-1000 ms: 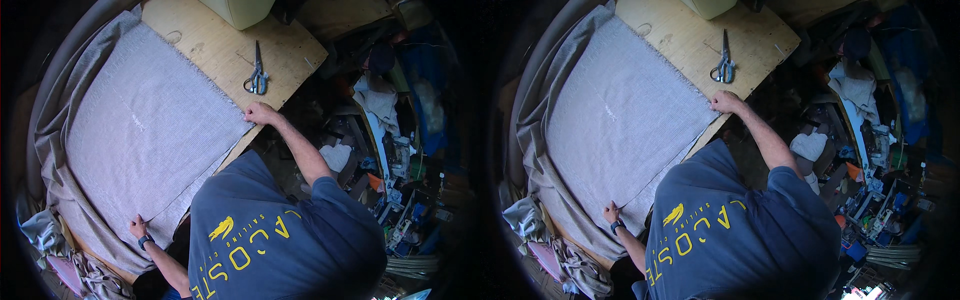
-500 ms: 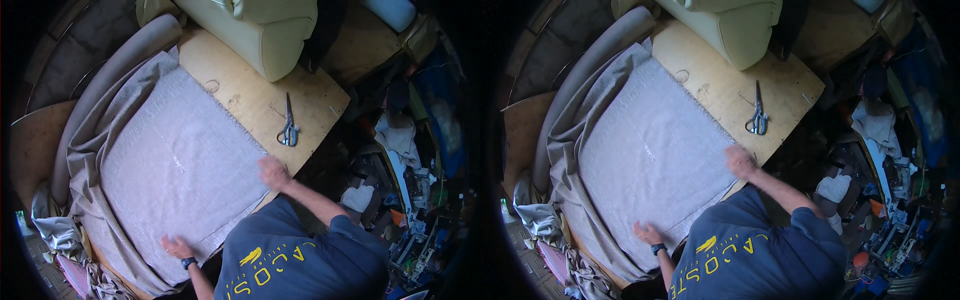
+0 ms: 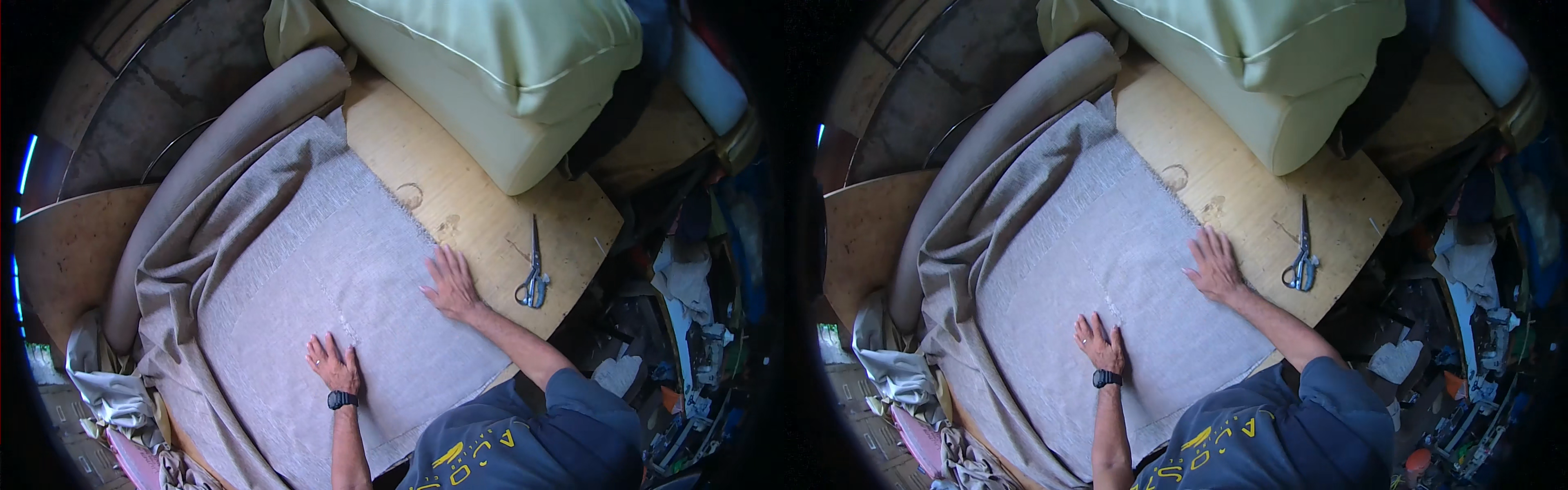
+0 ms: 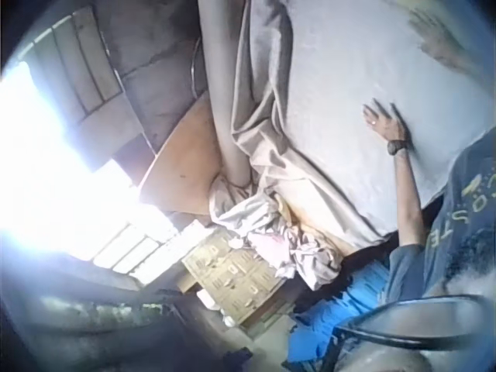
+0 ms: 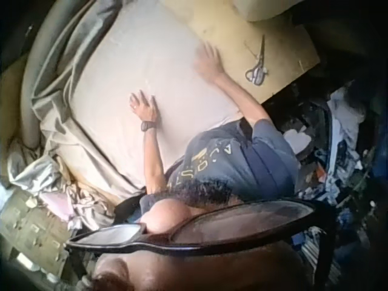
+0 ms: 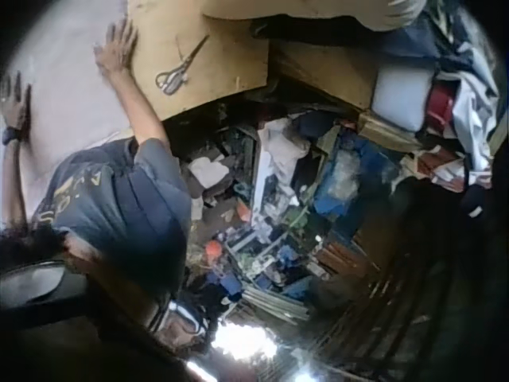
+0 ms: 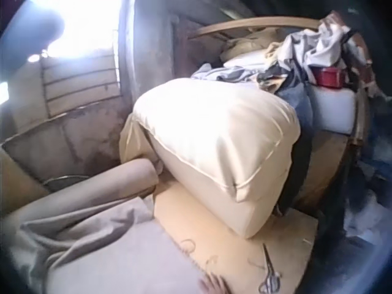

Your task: The person uses large shears to cut a piece of light-colored fabric on a wooden workbench. They follow a curved line marked on the material, separating a shaped piece from the main roll. The person then folds the cut piece and continues cutting another section of the fabric.

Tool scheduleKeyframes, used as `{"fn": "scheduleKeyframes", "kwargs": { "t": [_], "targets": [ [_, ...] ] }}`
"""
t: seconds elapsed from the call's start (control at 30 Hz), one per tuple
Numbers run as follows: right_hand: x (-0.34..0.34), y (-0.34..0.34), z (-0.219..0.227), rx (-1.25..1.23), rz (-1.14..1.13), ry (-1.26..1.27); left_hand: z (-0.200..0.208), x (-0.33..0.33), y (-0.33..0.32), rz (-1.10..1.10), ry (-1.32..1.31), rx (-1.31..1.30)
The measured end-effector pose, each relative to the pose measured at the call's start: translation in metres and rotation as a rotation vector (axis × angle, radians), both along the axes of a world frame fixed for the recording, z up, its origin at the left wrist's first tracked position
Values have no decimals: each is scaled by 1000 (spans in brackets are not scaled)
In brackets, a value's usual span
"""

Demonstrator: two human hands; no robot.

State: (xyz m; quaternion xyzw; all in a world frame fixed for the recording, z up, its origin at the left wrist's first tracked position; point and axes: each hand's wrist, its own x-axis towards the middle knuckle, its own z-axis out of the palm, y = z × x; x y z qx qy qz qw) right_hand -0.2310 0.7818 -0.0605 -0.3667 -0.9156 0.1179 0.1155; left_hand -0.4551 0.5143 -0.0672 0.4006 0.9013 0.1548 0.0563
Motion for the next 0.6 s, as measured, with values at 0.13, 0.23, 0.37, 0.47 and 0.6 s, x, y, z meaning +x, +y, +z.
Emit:
{"fn": "scheduleKeyframes", "kwargs": {
  "t": [0.13, 0.23, 0.37, 0.47, 0.6],
  "targets": [
    [-110, 57, -2, 17, 234, 211, -1, -16, 55, -18, -28, -42],
    [-171, 112, -15, 47, 245, 76, -5, -20, 67, -14, 0, -37],
    [-182, 158, -21, -19, 82, -41, 3, -17, 69, 5, 23, -72],
    [-193, 132, -22, 164, 106, -17, 10, -28, 95, -61, -11, -1],
    [-185, 50, 2, -30, 523, -26, -1, -56, 129, -84, 41, 78]
  ]
}}
